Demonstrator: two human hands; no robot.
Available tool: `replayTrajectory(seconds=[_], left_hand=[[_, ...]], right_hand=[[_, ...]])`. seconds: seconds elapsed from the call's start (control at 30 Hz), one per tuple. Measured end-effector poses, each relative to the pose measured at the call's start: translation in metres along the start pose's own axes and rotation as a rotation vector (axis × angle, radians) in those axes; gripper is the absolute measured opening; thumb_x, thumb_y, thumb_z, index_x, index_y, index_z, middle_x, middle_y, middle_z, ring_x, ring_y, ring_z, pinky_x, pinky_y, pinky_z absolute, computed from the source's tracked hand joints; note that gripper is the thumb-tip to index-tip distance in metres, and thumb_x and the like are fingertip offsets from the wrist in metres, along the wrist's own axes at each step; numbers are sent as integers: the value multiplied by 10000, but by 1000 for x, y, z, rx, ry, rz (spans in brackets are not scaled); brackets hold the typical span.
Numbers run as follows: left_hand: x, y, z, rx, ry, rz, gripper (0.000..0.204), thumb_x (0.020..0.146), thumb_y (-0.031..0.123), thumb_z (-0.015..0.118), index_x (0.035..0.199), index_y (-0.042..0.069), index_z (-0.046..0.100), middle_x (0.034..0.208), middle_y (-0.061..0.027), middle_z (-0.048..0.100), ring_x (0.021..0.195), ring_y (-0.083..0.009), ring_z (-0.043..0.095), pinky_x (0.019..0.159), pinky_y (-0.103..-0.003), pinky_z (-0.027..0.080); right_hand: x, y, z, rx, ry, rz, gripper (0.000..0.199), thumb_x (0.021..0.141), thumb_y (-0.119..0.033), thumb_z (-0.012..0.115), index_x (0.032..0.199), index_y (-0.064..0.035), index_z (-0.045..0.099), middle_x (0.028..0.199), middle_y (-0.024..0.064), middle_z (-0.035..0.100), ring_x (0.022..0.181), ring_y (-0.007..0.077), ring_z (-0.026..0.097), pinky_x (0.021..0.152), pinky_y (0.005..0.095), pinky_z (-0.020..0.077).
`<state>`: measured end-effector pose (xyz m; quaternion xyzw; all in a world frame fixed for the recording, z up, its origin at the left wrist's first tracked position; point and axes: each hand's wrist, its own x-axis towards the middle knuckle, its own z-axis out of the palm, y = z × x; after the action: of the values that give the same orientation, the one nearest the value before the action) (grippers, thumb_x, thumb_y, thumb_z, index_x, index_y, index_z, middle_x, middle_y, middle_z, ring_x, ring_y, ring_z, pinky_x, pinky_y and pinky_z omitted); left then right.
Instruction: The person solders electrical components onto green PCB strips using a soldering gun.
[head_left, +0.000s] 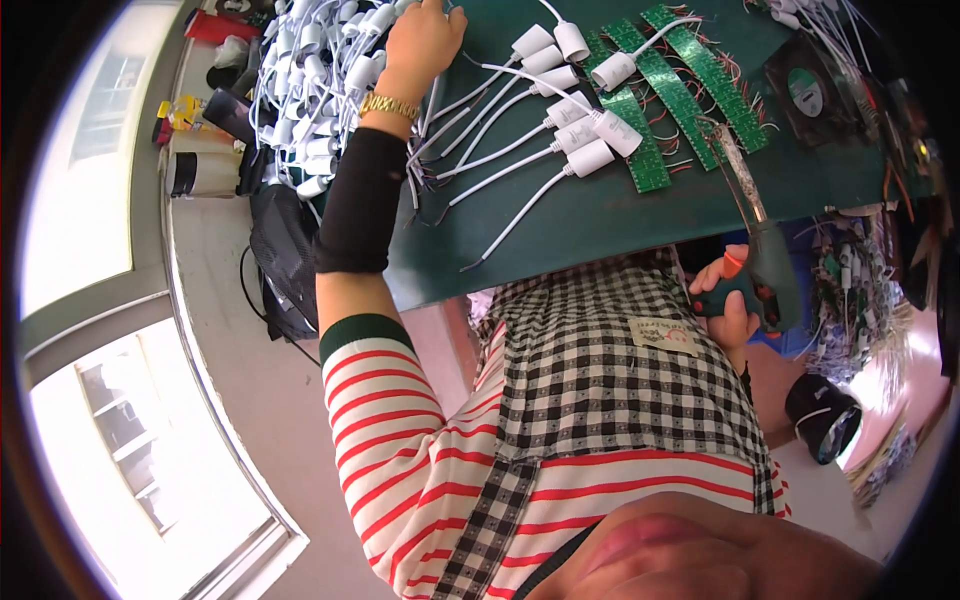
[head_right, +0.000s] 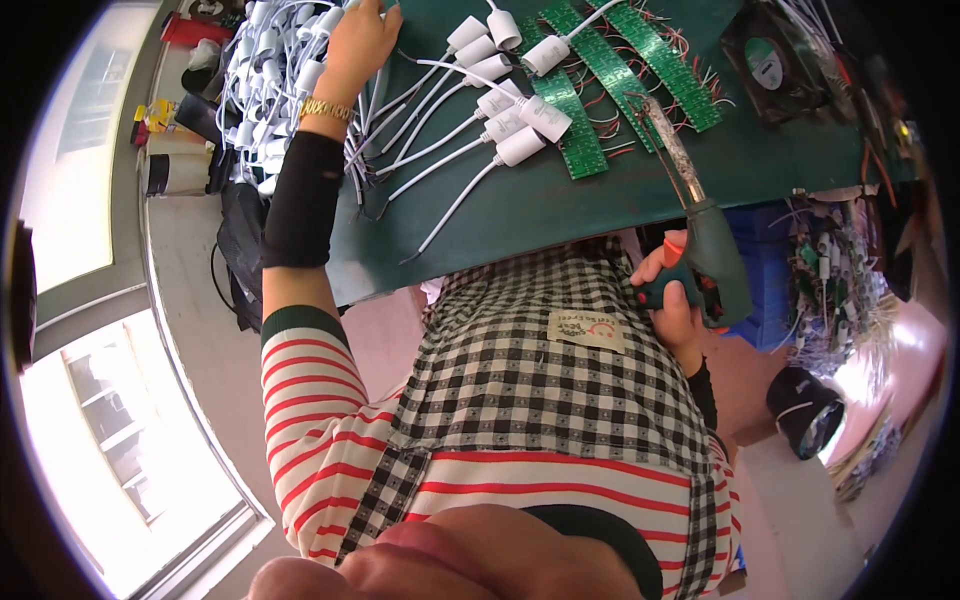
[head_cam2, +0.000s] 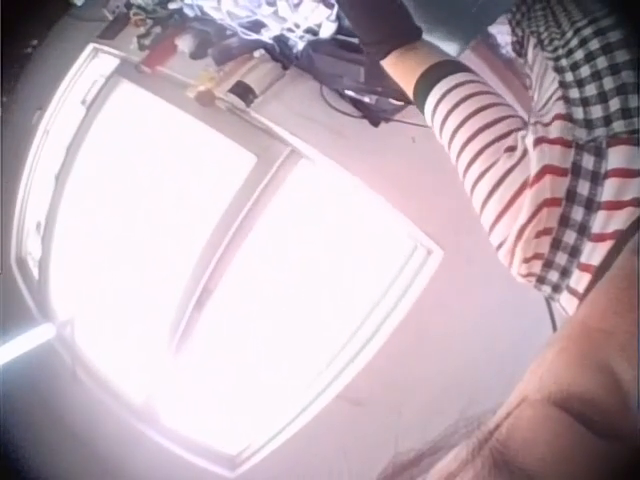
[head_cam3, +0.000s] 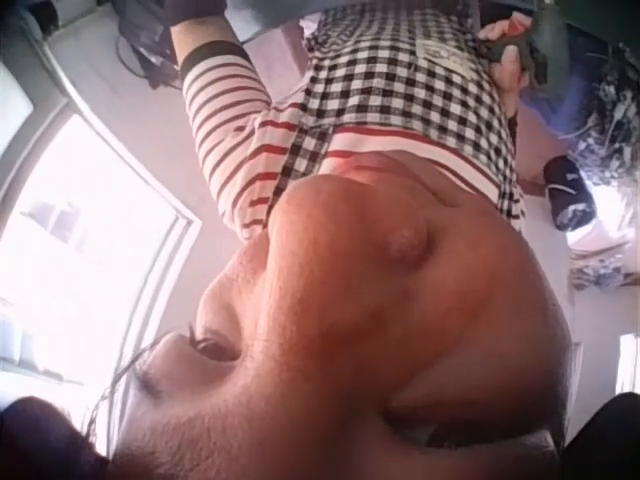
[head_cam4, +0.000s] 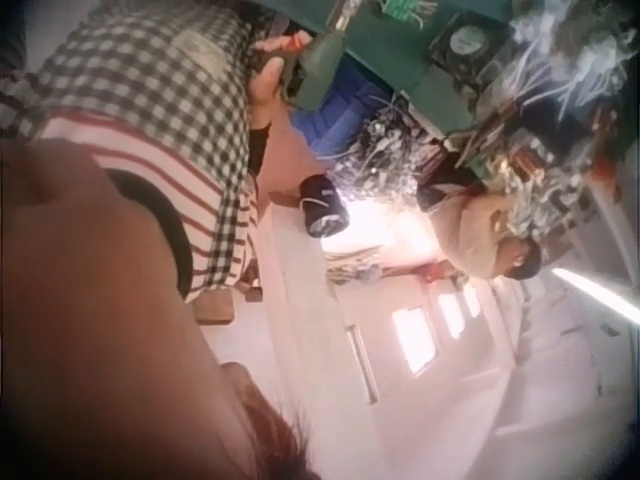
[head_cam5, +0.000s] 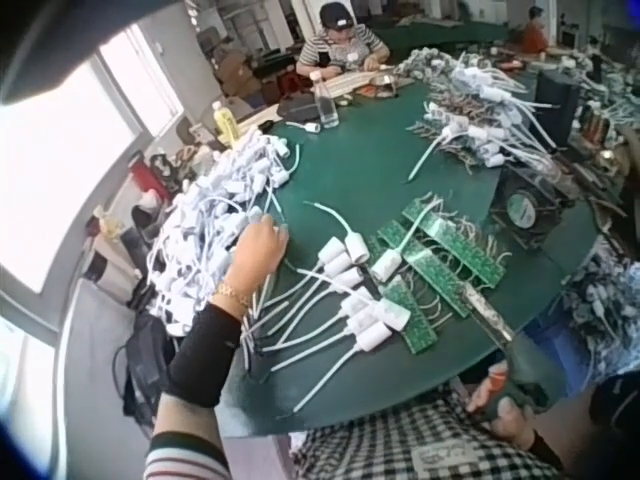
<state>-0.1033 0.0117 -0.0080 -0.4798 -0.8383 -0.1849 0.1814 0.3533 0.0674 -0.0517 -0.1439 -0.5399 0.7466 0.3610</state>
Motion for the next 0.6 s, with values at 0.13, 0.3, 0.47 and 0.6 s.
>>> replayTrajectory(seconds=[0.13, 0.3, 0.47, 0.6], left_hand=[[32, -13, 34, 311, -408, -143, 298, 770, 226, 583, 1026, 103, 675, 1204, -160, 545, 1130, -340, 519, 875, -470, 470], [8, -15, 42, 311, -92, 43, 207, 819, 245, 580, 915, 98, 689, 961, -141, 621, 903, -301, 615, 747, -423, 506], [-6, -3, 17, -1044, 139, -192, 111, 900, 116, 609, 931, 15, 642, 879, -67, 658, 818, -155, 646, 730, -260, 494], [-9, 26, -35, -1358, 286, -213, 167, 887, 68, 635, 1022, -28, 619, 1019, -134, 659, 850, -208, 665, 774, -274, 520]], right_hand=[[-2, 2, 1, -59, 15, -25, 523, 900, -302, 538, 1268, 23, 357, 853, 127, 518, 738, 208, 538, 665, 344, 475], [-8, -1, -1, -64, 52, 42, 537, 905, -355, 533, 1273, -3, 363, 877, 105, 523, 769, 183, 544, 703, 351, 485], [-10, -2, -2, -48, 71, 74, 528, 907, -359, 530, 1285, -29, 368, 872, 101, 517, 751, 187, 543, 703, 357, 483], [-13, 4, -8, -24, 36, 95, 542, 912, -359, 532, 1308, -29, 363, 873, 90, 510, 764, 187, 547, 711, 357, 483]])
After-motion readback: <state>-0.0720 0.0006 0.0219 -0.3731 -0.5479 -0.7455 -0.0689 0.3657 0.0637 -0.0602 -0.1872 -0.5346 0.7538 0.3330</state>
